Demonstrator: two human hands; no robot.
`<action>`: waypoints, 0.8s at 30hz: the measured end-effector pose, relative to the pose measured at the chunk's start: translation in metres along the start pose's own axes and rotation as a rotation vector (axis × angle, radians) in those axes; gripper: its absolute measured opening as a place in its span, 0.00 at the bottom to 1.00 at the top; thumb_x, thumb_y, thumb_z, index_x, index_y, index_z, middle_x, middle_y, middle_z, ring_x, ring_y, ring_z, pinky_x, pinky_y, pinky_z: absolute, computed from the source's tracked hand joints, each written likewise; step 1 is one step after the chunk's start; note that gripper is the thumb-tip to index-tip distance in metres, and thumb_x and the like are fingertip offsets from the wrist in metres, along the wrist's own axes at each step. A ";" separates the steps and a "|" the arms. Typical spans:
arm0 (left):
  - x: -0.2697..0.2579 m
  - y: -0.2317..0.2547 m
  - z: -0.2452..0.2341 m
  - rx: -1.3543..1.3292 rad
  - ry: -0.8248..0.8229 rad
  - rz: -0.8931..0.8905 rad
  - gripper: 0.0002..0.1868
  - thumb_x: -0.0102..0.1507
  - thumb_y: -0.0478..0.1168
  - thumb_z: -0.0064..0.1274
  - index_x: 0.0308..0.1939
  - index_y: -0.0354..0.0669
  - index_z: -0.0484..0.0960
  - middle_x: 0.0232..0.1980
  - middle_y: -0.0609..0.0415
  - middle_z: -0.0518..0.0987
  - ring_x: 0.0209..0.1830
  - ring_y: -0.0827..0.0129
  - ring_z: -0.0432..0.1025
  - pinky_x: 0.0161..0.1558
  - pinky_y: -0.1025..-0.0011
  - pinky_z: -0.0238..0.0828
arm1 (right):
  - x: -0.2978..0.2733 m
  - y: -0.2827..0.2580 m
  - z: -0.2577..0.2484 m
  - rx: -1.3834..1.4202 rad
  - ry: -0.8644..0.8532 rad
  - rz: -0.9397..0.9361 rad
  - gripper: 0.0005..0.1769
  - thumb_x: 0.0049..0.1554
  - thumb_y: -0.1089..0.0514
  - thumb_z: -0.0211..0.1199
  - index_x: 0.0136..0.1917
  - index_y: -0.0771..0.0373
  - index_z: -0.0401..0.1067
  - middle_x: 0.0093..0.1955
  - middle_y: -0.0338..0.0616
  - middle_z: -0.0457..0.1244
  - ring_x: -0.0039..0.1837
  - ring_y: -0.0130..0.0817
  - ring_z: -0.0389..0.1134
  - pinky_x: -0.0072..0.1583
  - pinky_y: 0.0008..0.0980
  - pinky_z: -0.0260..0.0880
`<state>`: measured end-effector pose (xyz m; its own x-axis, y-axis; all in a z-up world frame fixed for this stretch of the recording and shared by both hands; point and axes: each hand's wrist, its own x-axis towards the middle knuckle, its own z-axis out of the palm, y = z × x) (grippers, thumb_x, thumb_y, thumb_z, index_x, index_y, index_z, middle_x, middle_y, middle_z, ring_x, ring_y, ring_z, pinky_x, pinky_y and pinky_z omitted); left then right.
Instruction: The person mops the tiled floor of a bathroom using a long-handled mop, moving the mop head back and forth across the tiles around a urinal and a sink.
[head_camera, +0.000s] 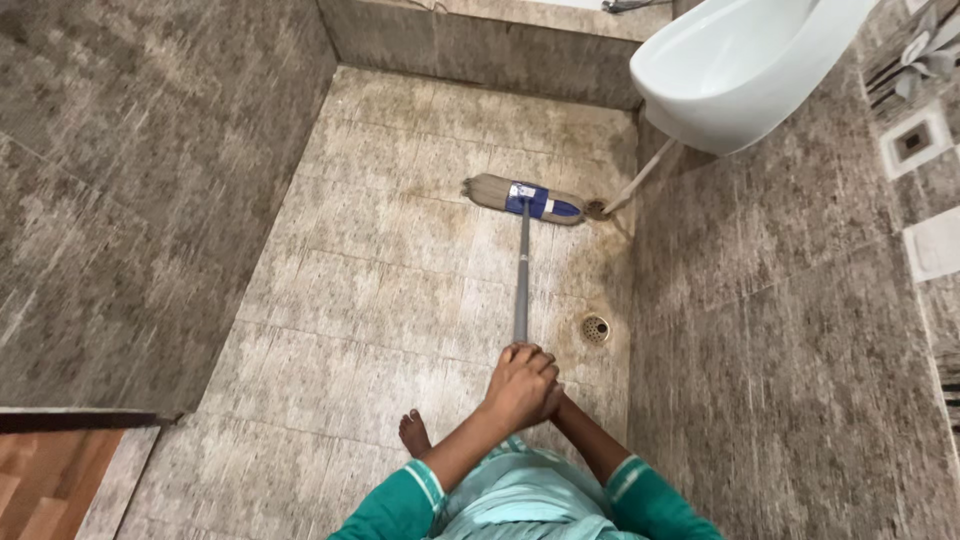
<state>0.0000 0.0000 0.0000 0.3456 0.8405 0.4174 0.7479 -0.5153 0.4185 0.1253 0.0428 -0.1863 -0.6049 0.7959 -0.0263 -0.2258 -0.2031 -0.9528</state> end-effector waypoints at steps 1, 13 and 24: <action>0.000 0.009 -0.008 0.033 -0.056 -0.017 0.12 0.60 0.46 0.57 0.39 0.41 0.85 0.47 0.49 0.82 0.55 0.56 0.72 0.62 0.53 0.59 | -0.008 0.001 0.002 0.029 -0.001 0.027 0.22 0.65 0.53 0.48 0.69 0.64 0.57 0.63 0.47 0.57 0.68 0.35 0.57 0.69 0.34 0.59; 0.019 0.030 -0.004 -0.113 0.015 0.069 0.17 0.55 0.50 0.59 0.36 0.41 0.84 0.44 0.47 0.79 0.57 0.49 0.69 0.66 0.45 0.53 | -0.053 -0.023 0.003 0.750 0.071 -0.147 0.40 0.57 0.37 0.45 0.72 0.67 0.57 0.70 0.51 0.56 0.76 0.43 0.51 0.76 0.46 0.45; 0.135 -0.077 0.059 -0.100 0.036 0.010 0.17 0.55 0.50 0.57 0.37 0.41 0.85 0.46 0.45 0.81 0.60 0.48 0.70 0.67 0.45 0.53 | 0.131 -0.031 -0.110 0.423 0.085 -0.227 0.31 0.62 0.38 0.46 0.66 0.65 0.60 0.66 0.47 0.57 0.74 0.41 0.54 0.77 0.47 0.49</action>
<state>0.0226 0.1633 -0.0233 0.3310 0.8298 0.4494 0.6839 -0.5391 0.4916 0.1370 0.2165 -0.1934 -0.4443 0.8869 0.1262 -0.6457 -0.2193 -0.7315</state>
